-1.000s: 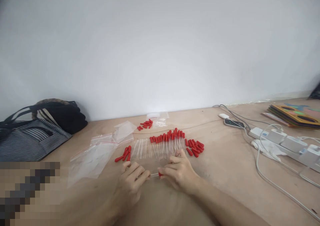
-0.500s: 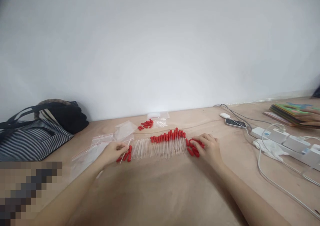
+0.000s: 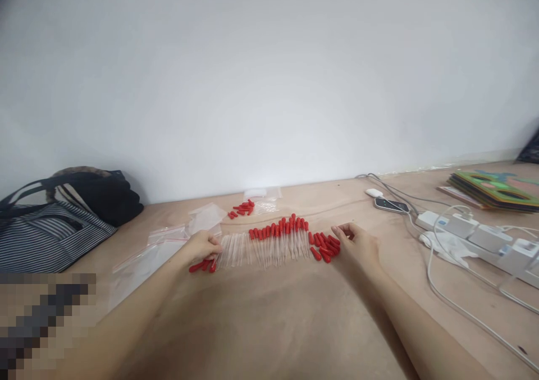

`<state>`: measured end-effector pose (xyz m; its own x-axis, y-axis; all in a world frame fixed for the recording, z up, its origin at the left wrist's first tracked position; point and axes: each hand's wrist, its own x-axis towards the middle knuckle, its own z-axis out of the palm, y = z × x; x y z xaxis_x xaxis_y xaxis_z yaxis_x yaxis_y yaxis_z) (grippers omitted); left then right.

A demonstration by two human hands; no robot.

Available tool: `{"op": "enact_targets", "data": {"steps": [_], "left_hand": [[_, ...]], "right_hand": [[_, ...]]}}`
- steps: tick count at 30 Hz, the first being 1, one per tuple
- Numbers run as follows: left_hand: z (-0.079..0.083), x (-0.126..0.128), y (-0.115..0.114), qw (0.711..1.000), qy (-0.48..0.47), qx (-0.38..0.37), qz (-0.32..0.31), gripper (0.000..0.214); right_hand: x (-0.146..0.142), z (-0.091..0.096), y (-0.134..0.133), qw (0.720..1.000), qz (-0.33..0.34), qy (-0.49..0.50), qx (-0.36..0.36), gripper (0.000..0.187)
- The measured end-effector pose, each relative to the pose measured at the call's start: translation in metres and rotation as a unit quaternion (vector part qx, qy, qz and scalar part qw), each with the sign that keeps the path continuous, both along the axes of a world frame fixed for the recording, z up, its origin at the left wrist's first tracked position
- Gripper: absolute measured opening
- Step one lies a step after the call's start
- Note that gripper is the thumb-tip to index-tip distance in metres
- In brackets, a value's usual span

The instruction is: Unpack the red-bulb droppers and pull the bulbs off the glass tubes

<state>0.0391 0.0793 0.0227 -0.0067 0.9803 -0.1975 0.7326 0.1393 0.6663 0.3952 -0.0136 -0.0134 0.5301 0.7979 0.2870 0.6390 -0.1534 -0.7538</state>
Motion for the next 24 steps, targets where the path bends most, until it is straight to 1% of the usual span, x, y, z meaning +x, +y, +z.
{"op": "enact_targets", "data": {"steps": [5,10,13,16,19,21,23,24], "left_hand": [[0.000,0.004,0.001,1.000,0.013,-0.001,0.007,0.016],[-0.002,0.006,0.003,0.999,0.034,0.004,0.003,0.017],[-0.001,0.005,0.003,0.999,0.053,0.008,0.002,0.019],[0.004,0.004,0.002,0.996,0.079,0.027,-0.002,0.019],[0.012,0.004,-0.006,0.990,0.113,0.085,-0.014,0.016],[0.015,0.006,-0.020,0.981,0.128,0.141,-0.022,0.010],[0.011,0.009,-0.040,0.968,0.133,0.206,-0.048,0.012],[0.007,0.010,-0.051,0.961,0.133,0.232,-0.073,0.012]], "right_hand": [[0.000,0.001,-0.001,1.000,-0.006,0.000,-0.005,0.033],[-0.001,-0.001,0.000,1.000,0.007,0.008,-0.001,0.036],[-0.001,-0.004,0.000,1.000,-0.001,-0.010,-0.023,0.037],[-0.004,-0.005,0.000,0.998,0.024,-0.036,-0.045,0.035],[-0.009,-0.006,0.001,0.996,0.051,-0.054,-0.048,0.031],[-0.014,-0.006,0.001,0.995,0.065,-0.064,-0.040,0.031],[-0.021,-0.007,0.003,0.993,0.080,-0.078,-0.031,0.031],[-0.025,-0.007,0.003,0.992,0.087,-0.086,-0.029,0.031]]}}
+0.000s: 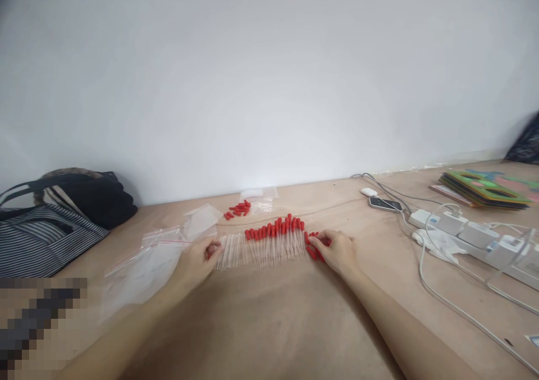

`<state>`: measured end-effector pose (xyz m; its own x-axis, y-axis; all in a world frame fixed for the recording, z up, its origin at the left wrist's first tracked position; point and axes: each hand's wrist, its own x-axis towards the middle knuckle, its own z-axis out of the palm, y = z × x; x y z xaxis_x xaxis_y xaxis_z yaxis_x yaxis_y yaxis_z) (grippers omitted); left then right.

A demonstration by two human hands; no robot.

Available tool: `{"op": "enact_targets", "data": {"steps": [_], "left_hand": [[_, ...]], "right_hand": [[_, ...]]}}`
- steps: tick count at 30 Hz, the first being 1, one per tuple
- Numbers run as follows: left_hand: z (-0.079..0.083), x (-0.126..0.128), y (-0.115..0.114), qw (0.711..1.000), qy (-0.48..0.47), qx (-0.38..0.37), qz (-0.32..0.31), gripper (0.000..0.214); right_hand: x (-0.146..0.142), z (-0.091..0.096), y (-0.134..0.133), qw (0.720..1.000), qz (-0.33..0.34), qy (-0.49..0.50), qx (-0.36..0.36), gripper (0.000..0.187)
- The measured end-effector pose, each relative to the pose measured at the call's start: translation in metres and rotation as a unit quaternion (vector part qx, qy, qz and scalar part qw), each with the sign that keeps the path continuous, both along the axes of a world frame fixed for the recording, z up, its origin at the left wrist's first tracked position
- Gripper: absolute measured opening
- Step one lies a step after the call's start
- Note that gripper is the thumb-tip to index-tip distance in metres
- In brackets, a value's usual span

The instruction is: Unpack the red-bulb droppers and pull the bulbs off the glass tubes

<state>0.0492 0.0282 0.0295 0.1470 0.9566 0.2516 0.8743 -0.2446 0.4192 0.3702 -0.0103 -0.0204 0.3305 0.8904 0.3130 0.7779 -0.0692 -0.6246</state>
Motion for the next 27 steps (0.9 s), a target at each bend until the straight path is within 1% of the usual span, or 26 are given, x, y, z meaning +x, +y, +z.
{"op": "enact_targets", "data": {"steps": [2,3,4,6,8,12,17,20,22,24,27], "left_hand": [[-0.013,0.002,-0.022,0.987,0.019,0.108,-0.115,0.017],[-0.020,0.003,-0.030,0.976,0.021,0.150,-0.158,0.018],[-0.027,0.004,-0.037,0.964,0.028,0.185,-0.190,0.020],[-0.037,0.004,-0.046,0.950,0.039,0.220,-0.220,0.022],[-0.042,0.003,-0.047,0.947,0.048,0.231,-0.219,0.022],[-0.041,0.001,-0.044,0.950,0.048,0.226,-0.208,0.020],[-0.040,0.000,-0.046,0.954,0.061,0.216,-0.200,0.020],[-0.040,0.000,-0.046,0.955,0.060,0.216,-0.192,0.021],[-0.038,0.001,-0.044,0.960,0.057,0.208,-0.176,0.020],[-0.031,0.006,-0.039,0.969,0.056,0.191,-0.148,0.018],[-0.018,0.024,-0.025,0.984,0.070,0.137,-0.094,0.015]], "right_hand": [[-0.006,-0.001,0.002,1.000,0.003,-0.019,0.000,0.031],[-0.009,-0.001,0.002,1.000,-0.001,-0.031,-0.001,0.032],[-0.010,-0.001,0.003,0.999,-0.007,-0.042,-0.003,0.032],[-0.011,0.000,0.003,0.998,-0.017,-0.059,-0.002,0.033],[-0.009,0.001,0.002,0.998,-0.017,-0.060,-0.001,0.034],[-0.003,0.004,-0.003,0.999,-0.003,-0.039,-0.007,0.034],[0.000,0.005,-0.007,0.996,0.026,-0.076,-0.029,0.026],[-0.001,0.004,-0.007,0.996,0.014,-0.080,-0.034,0.025],[-0.002,0.005,-0.007,0.997,0.008,-0.074,-0.032,0.027],[-0.001,0.005,-0.007,0.997,0.008,-0.064,-0.030,0.029],[0.001,0.005,-0.008,0.999,0.000,-0.037,-0.026,0.031]]}}
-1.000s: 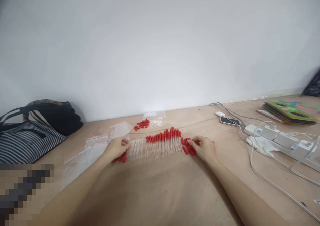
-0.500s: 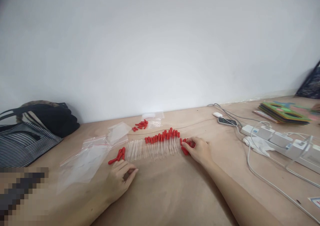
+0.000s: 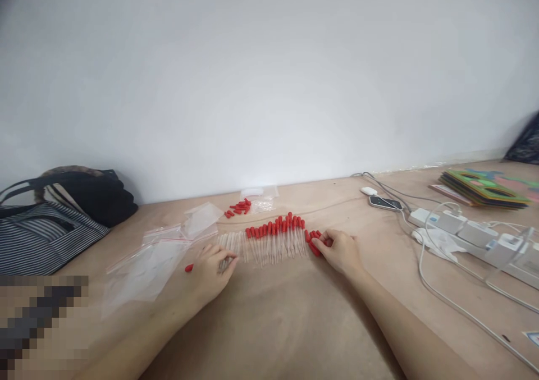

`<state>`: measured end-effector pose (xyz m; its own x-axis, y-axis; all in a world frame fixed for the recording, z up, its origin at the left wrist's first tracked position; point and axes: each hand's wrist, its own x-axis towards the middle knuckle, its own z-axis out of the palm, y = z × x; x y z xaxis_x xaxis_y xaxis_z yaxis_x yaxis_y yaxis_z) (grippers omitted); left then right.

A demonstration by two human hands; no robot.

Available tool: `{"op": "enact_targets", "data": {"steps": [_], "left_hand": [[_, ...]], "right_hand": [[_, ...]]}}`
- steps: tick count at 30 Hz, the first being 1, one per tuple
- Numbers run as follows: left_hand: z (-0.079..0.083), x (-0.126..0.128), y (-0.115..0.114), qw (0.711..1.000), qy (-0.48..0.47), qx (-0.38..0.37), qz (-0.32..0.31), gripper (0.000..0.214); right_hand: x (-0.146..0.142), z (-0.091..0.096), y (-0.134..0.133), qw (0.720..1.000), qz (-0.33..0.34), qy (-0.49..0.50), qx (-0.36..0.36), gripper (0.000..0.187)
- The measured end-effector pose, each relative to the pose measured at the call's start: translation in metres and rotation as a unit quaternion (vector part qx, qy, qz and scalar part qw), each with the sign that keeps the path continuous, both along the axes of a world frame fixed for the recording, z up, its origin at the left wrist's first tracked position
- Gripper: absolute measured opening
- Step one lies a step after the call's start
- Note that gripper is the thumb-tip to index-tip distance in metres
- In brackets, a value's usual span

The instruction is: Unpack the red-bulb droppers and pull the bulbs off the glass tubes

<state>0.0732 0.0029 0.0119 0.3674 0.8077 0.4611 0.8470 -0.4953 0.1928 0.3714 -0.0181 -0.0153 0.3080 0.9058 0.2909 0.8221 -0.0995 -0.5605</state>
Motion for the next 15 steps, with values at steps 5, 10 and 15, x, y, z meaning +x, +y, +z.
{"op": "enact_targets", "data": {"steps": [5,10,15], "left_hand": [[0.012,0.049,0.027,0.992,0.026,-0.099,0.076,0.017],[0.005,0.082,0.047,0.984,0.047,-0.124,0.117,0.023],[0.004,0.090,0.052,0.979,0.072,-0.131,0.141,0.031]], "right_hand": [[0.002,-0.004,0.000,0.999,-0.006,0.046,0.010,0.032],[0.001,-0.006,0.000,0.998,0.003,0.050,0.025,0.035],[0.000,-0.006,0.000,0.998,0.004,0.061,0.031,0.034]]}}
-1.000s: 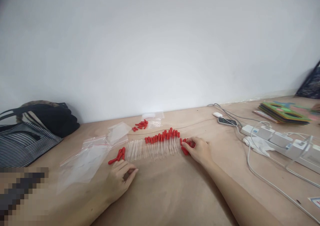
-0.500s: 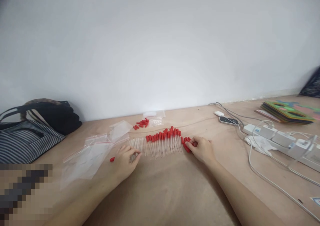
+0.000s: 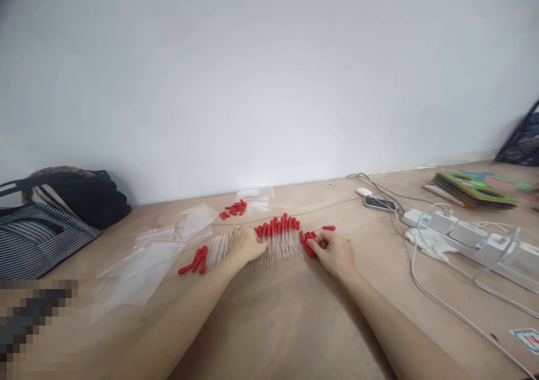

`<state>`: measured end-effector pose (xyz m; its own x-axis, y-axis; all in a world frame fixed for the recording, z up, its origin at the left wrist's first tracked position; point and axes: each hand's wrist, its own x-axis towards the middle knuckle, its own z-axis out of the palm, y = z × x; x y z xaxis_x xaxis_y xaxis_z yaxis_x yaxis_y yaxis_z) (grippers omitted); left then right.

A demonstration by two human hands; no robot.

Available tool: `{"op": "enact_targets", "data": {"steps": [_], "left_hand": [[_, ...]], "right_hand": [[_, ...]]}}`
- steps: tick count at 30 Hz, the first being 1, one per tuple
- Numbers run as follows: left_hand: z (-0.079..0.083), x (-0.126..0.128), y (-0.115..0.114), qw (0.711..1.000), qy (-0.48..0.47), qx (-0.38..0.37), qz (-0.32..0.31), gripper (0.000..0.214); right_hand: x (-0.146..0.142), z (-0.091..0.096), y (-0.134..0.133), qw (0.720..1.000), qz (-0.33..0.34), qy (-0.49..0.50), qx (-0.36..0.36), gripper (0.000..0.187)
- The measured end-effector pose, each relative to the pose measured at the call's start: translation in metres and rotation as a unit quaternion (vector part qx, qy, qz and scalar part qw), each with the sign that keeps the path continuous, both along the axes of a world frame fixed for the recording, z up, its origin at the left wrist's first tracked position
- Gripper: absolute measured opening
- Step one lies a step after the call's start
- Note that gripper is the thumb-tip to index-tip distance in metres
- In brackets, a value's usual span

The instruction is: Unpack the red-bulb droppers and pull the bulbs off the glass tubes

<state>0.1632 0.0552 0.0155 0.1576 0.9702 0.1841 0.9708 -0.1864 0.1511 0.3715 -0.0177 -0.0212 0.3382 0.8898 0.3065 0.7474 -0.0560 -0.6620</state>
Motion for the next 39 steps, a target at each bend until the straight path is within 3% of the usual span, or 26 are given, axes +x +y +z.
{"op": "enact_targets", "data": {"steps": [10,15,18,23,26,28,33,39], "left_hand": [[0.006,0.000,-0.007,1.000,0.009,0.007,-0.021,0.021],[0.025,-0.033,-0.027,0.998,-0.010,0.015,-0.060,0.020],[0.028,-0.058,-0.052,0.992,-0.017,0.031,-0.122,0.013],[0.012,-0.084,-0.082,0.955,0.012,0.147,-0.257,0.018],[0.002,-0.087,-0.085,0.929,0.063,0.235,-0.278,0.023],[-0.002,-0.086,-0.084,0.913,0.080,0.285,-0.281,0.026],[-0.004,-0.084,-0.086,0.881,0.084,0.345,-0.311,0.028],[-0.005,-0.082,-0.097,0.898,0.061,0.306,-0.310,0.025]], "right_hand": [[-0.006,0.004,-0.003,1.000,0.018,0.013,-0.003,0.032],[-0.014,0.002,-0.004,0.994,0.073,-0.004,0.078,0.028],[-0.022,0.004,-0.006,0.981,0.114,-0.031,0.155,0.023],[-0.043,0.017,-0.016,0.955,0.228,-0.008,0.189,0.028],[-0.063,0.023,-0.025,0.932,0.324,-0.032,0.158,0.040],[-0.076,0.023,-0.030,0.925,0.353,-0.049,0.132,0.039],[-0.094,0.014,-0.035,0.924,0.338,-0.105,0.142,0.021],[-0.094,0.017,-0.039,0.902,0.302,-0.194,0.239,0.013]]}}
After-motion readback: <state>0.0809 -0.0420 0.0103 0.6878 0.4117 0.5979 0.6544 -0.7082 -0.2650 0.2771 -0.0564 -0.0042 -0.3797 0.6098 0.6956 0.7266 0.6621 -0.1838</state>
